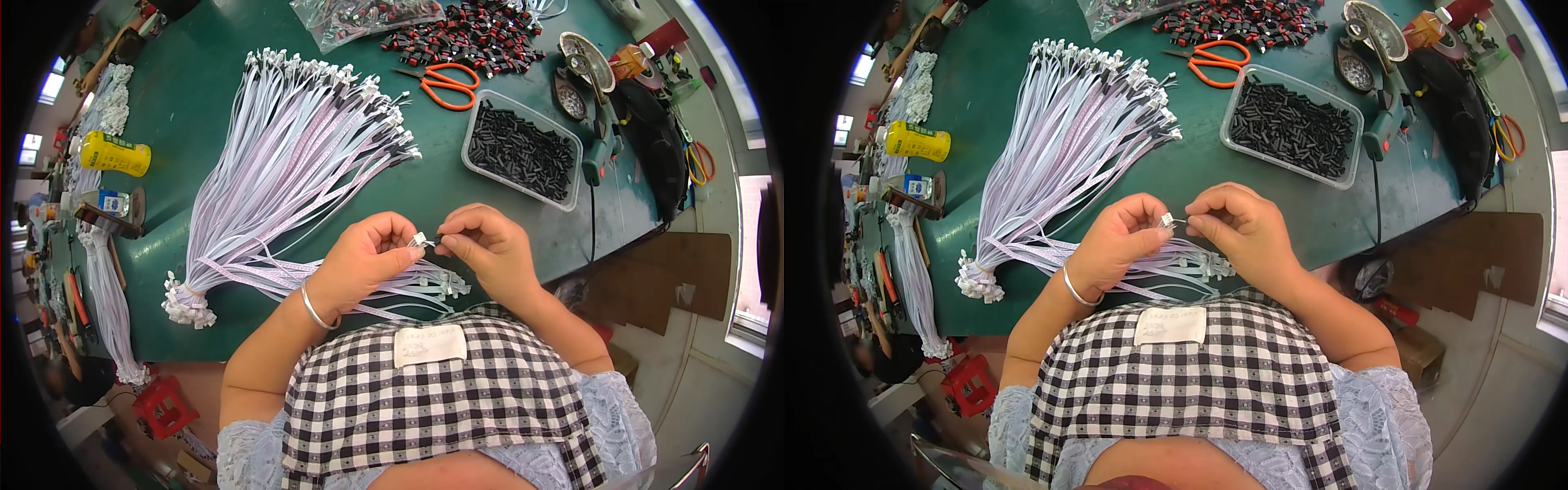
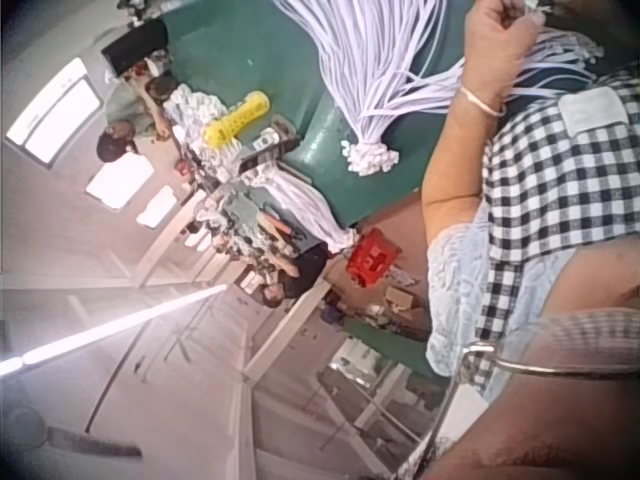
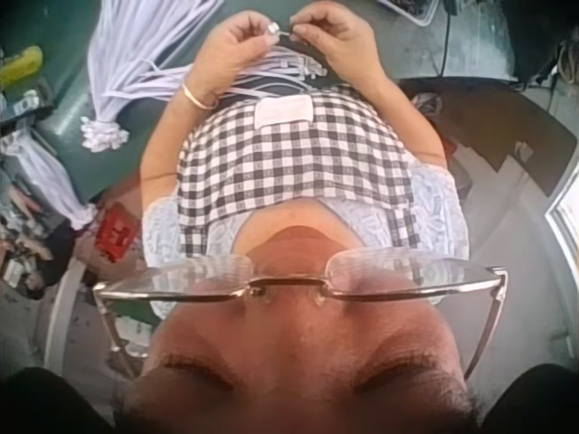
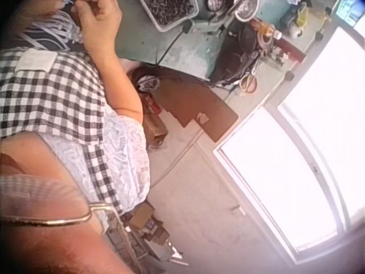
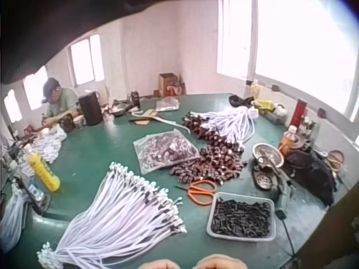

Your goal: The person sits at a green workbench and repeatedly picks up white cables and black plastic connectors. They insert the connector into the end of each cable by hand and place the finished unit on the table. The process is repetitive and involves handling materials from a large pile and a container.

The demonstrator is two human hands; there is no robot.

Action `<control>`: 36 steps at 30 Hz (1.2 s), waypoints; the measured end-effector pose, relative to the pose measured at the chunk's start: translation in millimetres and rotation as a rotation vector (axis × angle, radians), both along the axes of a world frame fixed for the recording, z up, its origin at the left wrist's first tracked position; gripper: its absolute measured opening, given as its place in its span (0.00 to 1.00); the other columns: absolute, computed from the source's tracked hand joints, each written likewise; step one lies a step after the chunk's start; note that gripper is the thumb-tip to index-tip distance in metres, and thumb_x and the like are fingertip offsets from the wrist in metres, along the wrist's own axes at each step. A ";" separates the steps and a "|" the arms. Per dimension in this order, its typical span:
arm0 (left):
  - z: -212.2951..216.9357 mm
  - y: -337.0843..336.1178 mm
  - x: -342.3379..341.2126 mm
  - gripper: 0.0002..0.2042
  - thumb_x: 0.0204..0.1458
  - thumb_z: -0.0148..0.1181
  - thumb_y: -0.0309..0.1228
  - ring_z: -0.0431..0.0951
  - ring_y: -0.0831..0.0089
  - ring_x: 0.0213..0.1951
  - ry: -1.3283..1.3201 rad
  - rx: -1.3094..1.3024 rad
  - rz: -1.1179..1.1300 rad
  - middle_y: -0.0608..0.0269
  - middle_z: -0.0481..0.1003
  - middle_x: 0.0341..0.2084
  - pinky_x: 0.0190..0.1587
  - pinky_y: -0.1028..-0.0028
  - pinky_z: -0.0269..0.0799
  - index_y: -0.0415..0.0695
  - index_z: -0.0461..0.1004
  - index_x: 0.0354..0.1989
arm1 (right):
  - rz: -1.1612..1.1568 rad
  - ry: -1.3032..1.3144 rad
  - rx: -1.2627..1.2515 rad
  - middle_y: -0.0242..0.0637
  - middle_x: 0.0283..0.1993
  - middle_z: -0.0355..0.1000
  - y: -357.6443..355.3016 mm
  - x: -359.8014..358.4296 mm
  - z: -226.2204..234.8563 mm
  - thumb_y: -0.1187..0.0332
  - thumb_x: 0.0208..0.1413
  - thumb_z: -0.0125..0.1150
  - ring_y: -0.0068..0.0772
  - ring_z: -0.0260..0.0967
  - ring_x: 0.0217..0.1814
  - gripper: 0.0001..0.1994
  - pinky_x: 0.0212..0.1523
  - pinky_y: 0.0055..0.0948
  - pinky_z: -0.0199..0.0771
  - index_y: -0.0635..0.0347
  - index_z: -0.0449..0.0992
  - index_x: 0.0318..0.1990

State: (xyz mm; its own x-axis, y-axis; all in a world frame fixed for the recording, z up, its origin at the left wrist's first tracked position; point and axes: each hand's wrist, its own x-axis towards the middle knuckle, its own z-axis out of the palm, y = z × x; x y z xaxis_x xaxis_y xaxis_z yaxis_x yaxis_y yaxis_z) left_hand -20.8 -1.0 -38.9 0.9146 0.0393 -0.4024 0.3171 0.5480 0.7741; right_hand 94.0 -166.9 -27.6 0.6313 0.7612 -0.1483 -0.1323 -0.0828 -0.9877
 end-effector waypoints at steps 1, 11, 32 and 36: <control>-0.7 -0.8 0.4 0.07 0.50 0.60 0.23 0.67 0.87 0.28 0.002 -0.003 0.000 0.73 0.69 0.27 0.31 0.86 0.63 0.43 0.70 0.36 | -0.005 -0.028 0.006 0.36 0.40 0.69 -0.3 0.3 0.2 0.80 0.53 0.57 0.25 0.75 0.38 0.04 0.39 0.20 0.76 0.69 0.75 0.37; 1.2 0.2 0.4 0.06 0.51 0.60 0.24 0.67 0.87 0.29 -0.010 -0.003 -0.006 0.73 0.70 0.28 0.32 0.85 0.64 0.43 0.70 0.36 | 0.013 -0.104 0.020 0.37 0.39 0.70 4.3 -3.7 -0.9 0.82 0.51 0.59 0.25 0.74 0.38 0.05 0.38 0.20 0.76 0.68 0.75 0.36; 0.0 -4.0 3.2 0.06 0.52 0.60 0.24 0.66 0.87 0.28 -0.041 -0.018 0.025 0.73 0.69 0.28 0.31 0.86 0.63 0.43 0.69 0.36 | -0.009 -0.054 -0.022 0.36 0.37 0.71 0.5 -6.0 -5.2 0.79 0.53 0.58 0.25 0.74 0.36 0.03 0.36 0.21 0.75 0.68 0.75 0.35; -2.2 -6.3 3.8 0.06 0.52 0.59 0.23 0.67 0.87 0.29 -0.029 0.004 0.010 0.73 0.70 0.29 0.32 0.86 0.63 0.42 0.69 0.37 | 0.030 -0.178 -0.060 0.34 0.36 0.71 -0.2 -4.0 -2.5 0.79 0.52 0.59 0.23 0.72 0.35 0.03 0.34 0.21 0.73 0.66 0.75 0.34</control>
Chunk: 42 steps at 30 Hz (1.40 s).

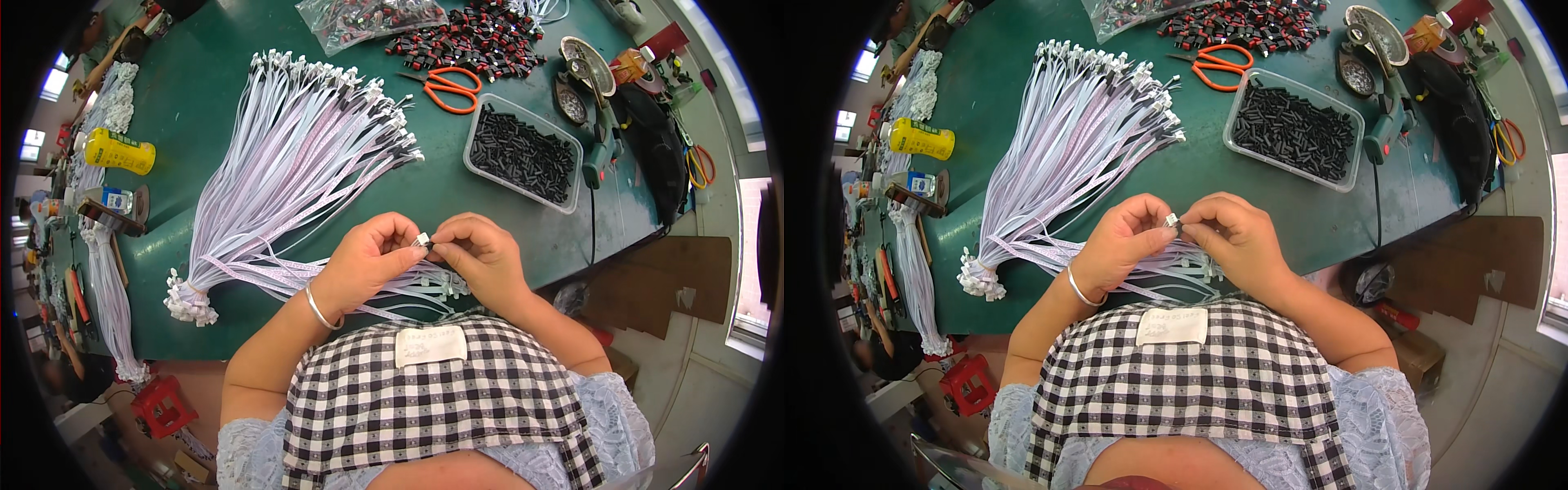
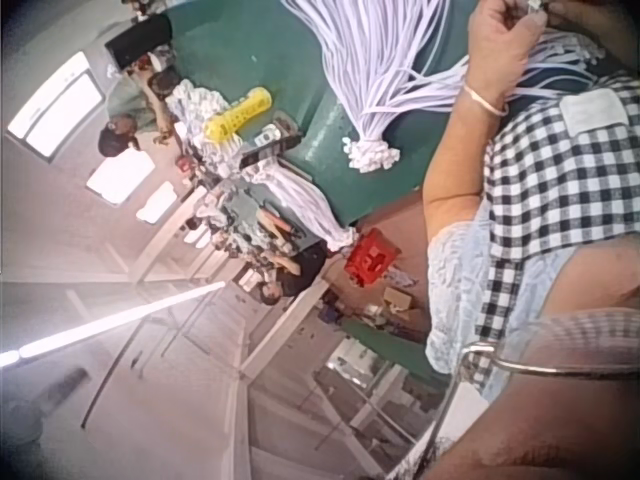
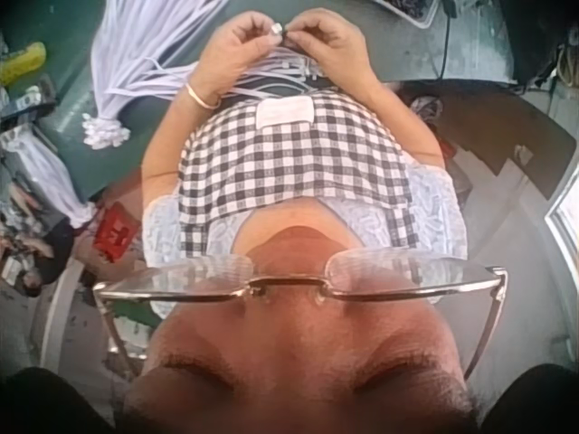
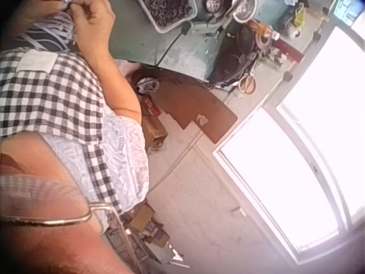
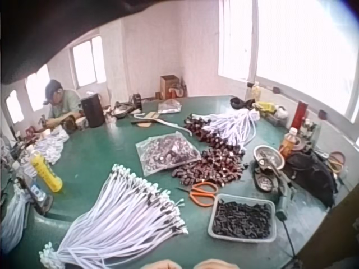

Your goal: The person sits at a green workbench and repeatedly picks up white cables and black plastic connectors. They insert the connector into the end of each cable by hand and place the finished unit on the table. The process is repetitive and involves handling materials from a large pile and a container.

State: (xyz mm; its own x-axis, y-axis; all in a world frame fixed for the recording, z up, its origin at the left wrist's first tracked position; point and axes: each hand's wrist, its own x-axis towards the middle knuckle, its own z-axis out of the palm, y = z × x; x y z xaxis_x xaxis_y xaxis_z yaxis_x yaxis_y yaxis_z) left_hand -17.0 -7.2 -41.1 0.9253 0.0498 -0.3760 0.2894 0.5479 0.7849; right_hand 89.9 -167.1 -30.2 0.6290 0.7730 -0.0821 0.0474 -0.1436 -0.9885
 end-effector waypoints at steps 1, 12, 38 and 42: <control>-1.4 1.3 -0.5 0.06 0.52 0.58 0.23 0.67 0.87 0.30 0.005 0.021 -0.019 0.72 0.70 0.30 0.33 0.86 0.63 0.42 0.69 0.37 | 0.014 -0.056 -0.014 0.34 0.36 0.71 0.4 0.4 1.4 0.79 0.52 0.60 0.22 0.72 0.35 0.03 0.34 0.21 0.72 0.65 0.75 0.34; -0.4 23.3 -8.2 0.12 0.53 0.54 0.19 0.71 0.85 0.37 -0.030 0.307 -0.143 0.69 0.71 0.34 0.41 0.84 0.67 0.37 0.69 0.47 | 0.070 0.148 -0.018 0.33 0.34 0.71 0.9 0.6 -6.3 0.79 0.49 0.61 0.19 0.69 0.34 0.21 0.33 0.18 0.68 0.63 0.63 0.51; 20.8 41.5 31.6 0.08 0.48 0.59 0.23 0.72 0.74 0.28 -0.281 1.302 0.088 0.63 0.73 0.25 0.33 0.75 0.68 0.42 0.72 0.37 | 0.130 -0.615 -0.060 0.35 0.38 0.74 31.7 55.4 30.7 0.73 0.45 0.65 0.36 0.72 0.41 0.21 0.42 0.33 0.71 0.57 0.70 0.50; -0.2 48.9 52.1 0.05 0.47 0.60 0.24 0.74 0.61 0.30 -0.287 1.520 0.039 0.58 0.73 0.27 0.33 0.69 0.69 0.42 0.73 0.33 | 0.150 -1.256 -0.403 0.34 0.34 0.72 4.9 115.2 40.6 0.69 0.46 0.63 0.39 0.68 0.42 0.08 0.43 0.36 0.66 0.54 0.76 0.36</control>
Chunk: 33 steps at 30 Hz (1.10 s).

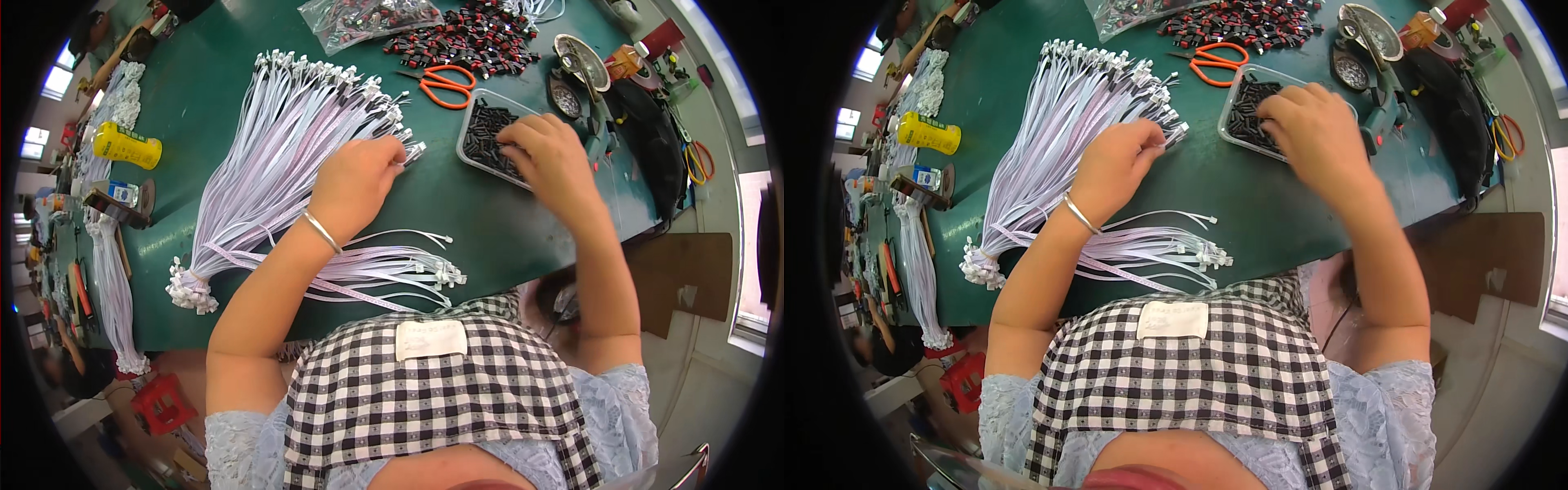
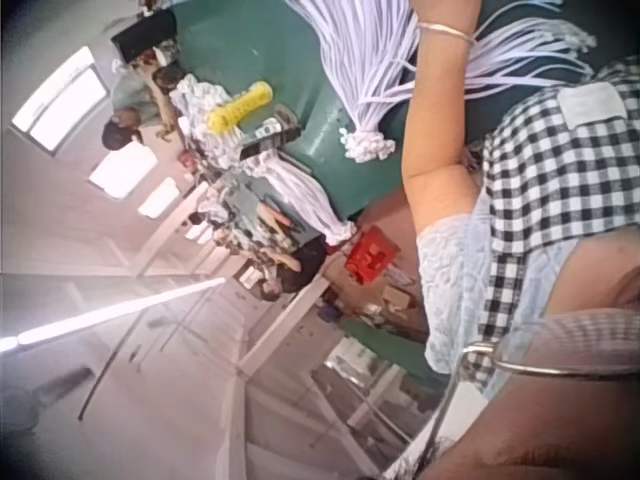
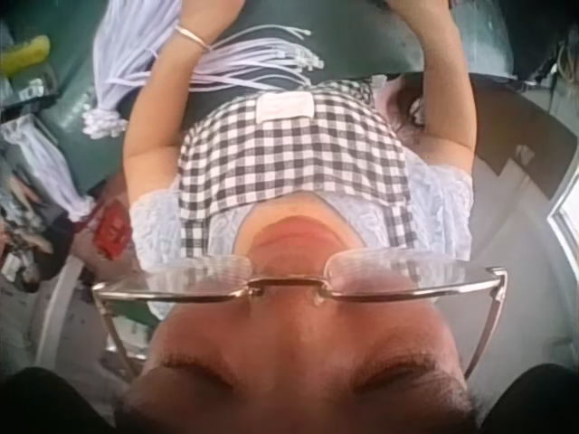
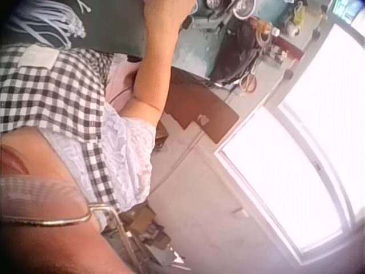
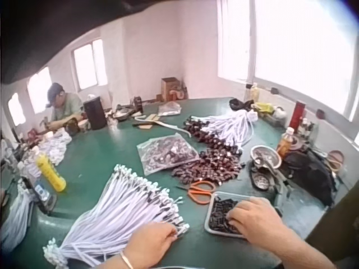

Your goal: The person sits at a green workbench and repeatedly picks up white cables and black plastic connectors. They insert the connector into the end of each cable by hand and place the finished unit on the table. The process is repetitive and involves handling materials from a large pile and a container.

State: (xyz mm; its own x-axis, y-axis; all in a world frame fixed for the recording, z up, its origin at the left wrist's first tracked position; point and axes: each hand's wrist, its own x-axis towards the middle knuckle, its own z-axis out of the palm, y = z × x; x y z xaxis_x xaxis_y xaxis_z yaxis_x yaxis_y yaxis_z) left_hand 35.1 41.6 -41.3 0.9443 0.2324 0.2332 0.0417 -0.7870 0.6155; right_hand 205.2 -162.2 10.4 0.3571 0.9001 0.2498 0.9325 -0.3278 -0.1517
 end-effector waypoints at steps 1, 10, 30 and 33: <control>-3.2 -1.7 -0.2 0.05 0.46 0.60 0.24 0.74 0.60 0.31 -0.008 0.040 -0.018 0.58 0.73 0.27 0.33 0.68 0.69 0.42 0.74 0.33 | -0.017 -0.049 -0.089 0.34 0.34 0.71 -7.0 7.4 1.0 0.69 0.46 0.63 0.39 0.68 0.42 0.08 0.43 0.36 0.66 0.54 0.76 0.36; 13.9 -25.9 -22.5 0.09 0.39 0.61 0.22 0.72 0.62 0.34 -0.022 0.148 -0.374 0.61 0.72 0.28 0.38 0.65 0.68 0.43 0.75 0.32 | -0.006 0.014 -0.245 0.35 0.35 0.71 -18.8 35.5 -25.6 0.70 0.46 0.63 0.40 0.69 0.43 0.06 0.45 0.37 0.67 0.56 0.75 0.32; -11.8 -43.2 -25.1 0.04 0.45 0.60 0.24 0.73 0.61 0.32 -0.005 -0.102 -0.316 0.60 0.73 0.28 0.37 0.68 0.68 0.42 0.74 0.30 | 0.154 0.238 -0.007 0.42 0.30 0.67 -18.3 -16.5 8.2 0.75 0.42 0.58 0.46 0.68 0.38 0.05 0.37 0.40 0.69 0.61 0.71 0.29; -3.4 -44.8 -28.7 0.03 0.47 0.59 0.24 0.72 0.68 0.27 0.090 -0.371 -0.187 0.61 0.73 0.26 0.31 0.72 0.68 0.40 0.74 0.30 | 0.233 0.313 -0.115 0.41 0.30 0.65 -26.7 -42.1 2.7 0.76 0.41 0.57 0.46 0.66 0.37 0.06 0.38 0.40 0.69 0.61 0.71 0.30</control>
State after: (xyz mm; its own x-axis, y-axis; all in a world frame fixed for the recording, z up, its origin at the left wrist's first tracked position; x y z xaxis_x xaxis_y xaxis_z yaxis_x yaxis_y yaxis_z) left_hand 6.4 -3.2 -44.6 0.9909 0.1082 0.0801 -0.0136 -0.5118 0.8590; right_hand 163.1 -188.9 13.1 0.1830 0.9816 0.0545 0.8983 -0.1445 -0.4150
